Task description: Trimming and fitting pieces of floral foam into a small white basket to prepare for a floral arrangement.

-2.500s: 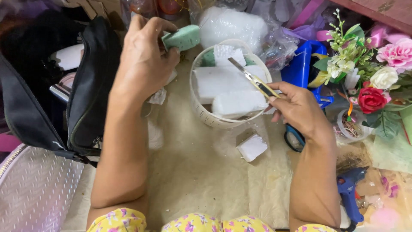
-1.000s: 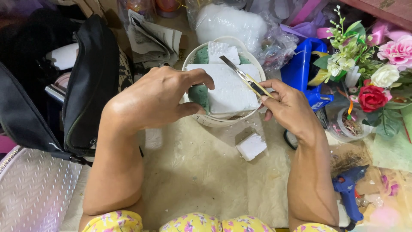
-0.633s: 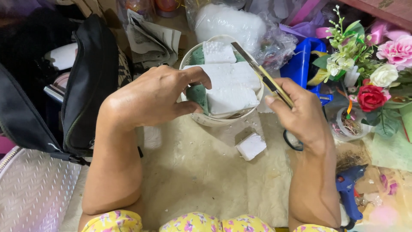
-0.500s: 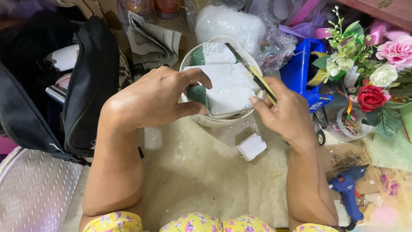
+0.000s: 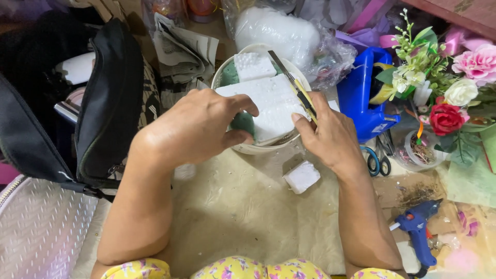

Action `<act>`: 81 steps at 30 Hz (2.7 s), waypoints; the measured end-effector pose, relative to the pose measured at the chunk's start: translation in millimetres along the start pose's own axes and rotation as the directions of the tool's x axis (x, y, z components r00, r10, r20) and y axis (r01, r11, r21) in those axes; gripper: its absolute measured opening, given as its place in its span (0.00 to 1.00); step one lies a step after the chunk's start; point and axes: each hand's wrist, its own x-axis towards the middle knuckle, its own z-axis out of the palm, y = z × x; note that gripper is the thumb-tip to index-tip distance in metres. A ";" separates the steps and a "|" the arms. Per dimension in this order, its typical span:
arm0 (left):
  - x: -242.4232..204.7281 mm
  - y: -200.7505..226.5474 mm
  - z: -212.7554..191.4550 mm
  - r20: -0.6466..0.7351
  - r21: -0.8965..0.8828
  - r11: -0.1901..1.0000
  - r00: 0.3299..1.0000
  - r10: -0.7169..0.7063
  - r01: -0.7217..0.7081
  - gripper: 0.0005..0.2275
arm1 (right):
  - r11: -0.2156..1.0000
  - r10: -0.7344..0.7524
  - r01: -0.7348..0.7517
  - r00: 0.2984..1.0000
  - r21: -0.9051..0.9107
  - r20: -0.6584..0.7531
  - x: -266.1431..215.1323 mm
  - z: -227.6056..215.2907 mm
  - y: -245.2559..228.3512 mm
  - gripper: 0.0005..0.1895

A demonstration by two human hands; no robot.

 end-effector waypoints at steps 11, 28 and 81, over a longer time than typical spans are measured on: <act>-12.4 5.1 23.6 -0.164 0.137 0.990 0.987 -0.001 0.024 0.18 | 1.000 0.029 -0.029 1.000 0.005 0.007 -0.5 -1.0 -3.4 0.24; 54.3 43.7 29.7 -0.500 -0.021 0.986 0.853 -0.152 0.164 0.26 | 0.988 0.067 -0.070 0.997 0.137 0.026 1.1 -8.7 -4.4 0.20; 57.1 4.1 54.9 -0.576 -0.177 0.984 0.809 -0.119 0.019 0.23 | 0.701 0.061 -0.045 0.998 0.712 0.003 19.8 -0.8 52.2 0.06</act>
